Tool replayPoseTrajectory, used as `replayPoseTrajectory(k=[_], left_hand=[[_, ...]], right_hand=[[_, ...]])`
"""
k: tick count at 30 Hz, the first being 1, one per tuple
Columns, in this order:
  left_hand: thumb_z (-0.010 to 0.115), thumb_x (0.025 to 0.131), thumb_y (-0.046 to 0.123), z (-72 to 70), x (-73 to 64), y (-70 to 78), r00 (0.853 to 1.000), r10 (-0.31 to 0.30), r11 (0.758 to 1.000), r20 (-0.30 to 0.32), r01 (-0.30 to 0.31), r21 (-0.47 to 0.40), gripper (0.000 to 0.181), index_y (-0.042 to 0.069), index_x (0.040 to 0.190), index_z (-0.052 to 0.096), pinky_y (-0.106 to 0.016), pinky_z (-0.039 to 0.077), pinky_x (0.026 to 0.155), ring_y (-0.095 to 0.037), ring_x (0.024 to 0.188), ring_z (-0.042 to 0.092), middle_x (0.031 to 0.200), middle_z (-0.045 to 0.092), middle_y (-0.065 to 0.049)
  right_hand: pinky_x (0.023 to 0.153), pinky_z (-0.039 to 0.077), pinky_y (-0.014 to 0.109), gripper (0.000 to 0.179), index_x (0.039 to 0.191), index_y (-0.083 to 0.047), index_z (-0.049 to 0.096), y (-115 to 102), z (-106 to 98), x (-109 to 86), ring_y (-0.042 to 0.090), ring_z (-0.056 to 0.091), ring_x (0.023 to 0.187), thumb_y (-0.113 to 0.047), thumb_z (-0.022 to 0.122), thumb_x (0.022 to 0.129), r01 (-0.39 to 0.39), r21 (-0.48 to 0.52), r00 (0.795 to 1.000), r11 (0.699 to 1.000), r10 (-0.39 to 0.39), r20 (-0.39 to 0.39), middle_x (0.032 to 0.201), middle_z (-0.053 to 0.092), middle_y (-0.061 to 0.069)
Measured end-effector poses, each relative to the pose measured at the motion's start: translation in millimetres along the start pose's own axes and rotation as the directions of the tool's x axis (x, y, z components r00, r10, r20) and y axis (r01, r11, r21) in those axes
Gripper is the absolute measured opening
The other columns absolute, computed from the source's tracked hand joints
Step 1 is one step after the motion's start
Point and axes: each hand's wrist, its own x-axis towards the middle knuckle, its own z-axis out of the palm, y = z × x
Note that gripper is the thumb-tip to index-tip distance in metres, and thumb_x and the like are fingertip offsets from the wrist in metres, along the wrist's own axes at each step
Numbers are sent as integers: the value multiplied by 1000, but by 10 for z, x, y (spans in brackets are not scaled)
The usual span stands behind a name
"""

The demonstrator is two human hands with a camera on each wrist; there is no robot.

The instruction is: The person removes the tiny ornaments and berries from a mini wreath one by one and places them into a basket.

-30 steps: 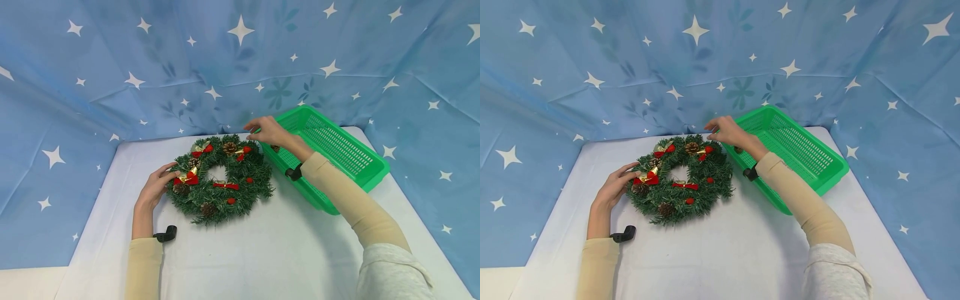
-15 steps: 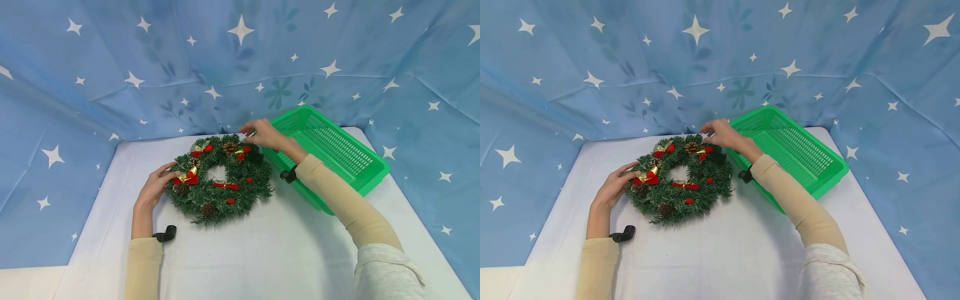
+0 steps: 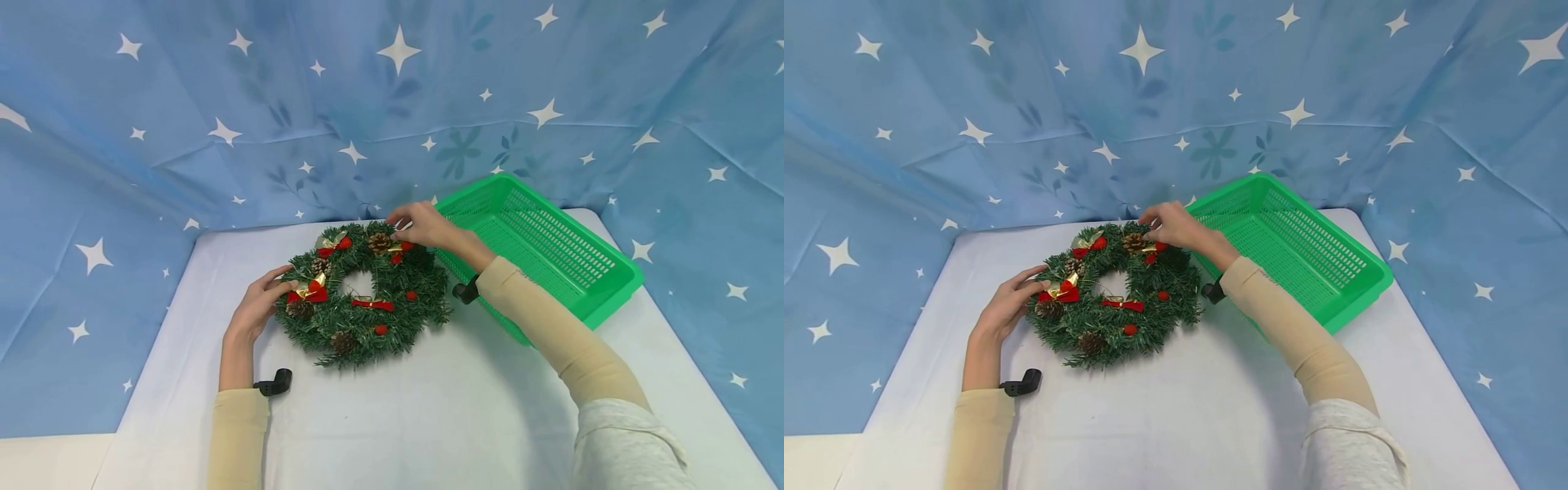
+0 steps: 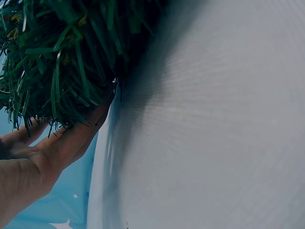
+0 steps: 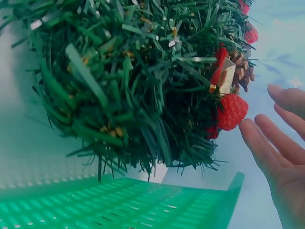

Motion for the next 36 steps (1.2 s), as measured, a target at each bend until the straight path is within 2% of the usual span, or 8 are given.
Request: replayPoseTrajectory(k=[14,18,22,24,27,29,33,36], left_hand=[[65,103,34,-1,21,8,1000,5,1000,-3,-5,-5,69,18,162,35,-65,23,119,-37,148,34,151,44,-23],[65,102,35,-1,25,12,1000,6,1000,-11,-6,9,68,19,162,36,-52,38,104,-33,138,42,148,48,-21],[65,103,35,-6,33,12,1000,8,1000,-18,-8,18,66,20,161,37,-40,34,83,-23,122,48,145,51,-17],[64,103,35,-5,32,10,1000,9,1000,-14,-8,16,66,20,162,37,-43,40,94,-26,129,48,147,49,-19],[65,103,34,3,29,5,1000,7,1000,-11,-7,4,67,19,162,36,-51,39,104,-32,138,43,149,46,-21],[65,103,35,8,22,5,1000,8,1000,-6,-8,-3,68,18,162,36,-56,33,109,-36,145,37,151,44,-23],[66,102,36,2,27,1,1000,7,1000,-11,-7,3,68,19,161,37,-48,35,99,-30,137,43,148,48,-20],[66,102,35,3,35,-8,1000,5,1000,-14,-5,3,67,19,161,38,-46,33,94,-23,123,48,144,52,-17]], right_hand=[[90,58,41,35,131,-1,70,8,134,107,32,70,112,-7,71,96,16,-12,1000,1000,-16,7,129,70,16],[87,59,40,35,129,-3,71,-3,174,128,30,72,109,-7,74,94,20,-40,1000,999,-20,3,127,71,15],[87,59,39,35,129,-4,71,-8,201,143,28,71,109,-7,74,94,16,-52,1000,999,-16,5,127,72,14],[87,59,39,34,128,-4,72,-7,213,150,28,71,109,-8,75,94,14,-52,1000,999,-14,6,127,72,14],[87,59,39,34,128,-5,72,-4,231,163,28,71,109,-8,75,94,10,-51,1000,999,-9,9,126,72,14],[88,58,39,33,127,-5,72,-4,242,173,28,71,109,-8,75,94,7,-51,1000,999,-6,11,126,72,13],[89,58,40,34,127,-6,72,-23,257,187,28,70,111,-9,76,94,-1,-62,1000,998,2,20,125,72,13],[89,58,40,34,127,-7,73,-31,271,200,28,70,111,-10,76,94,-8,-80,1000,997,10,26,123,73,12]])
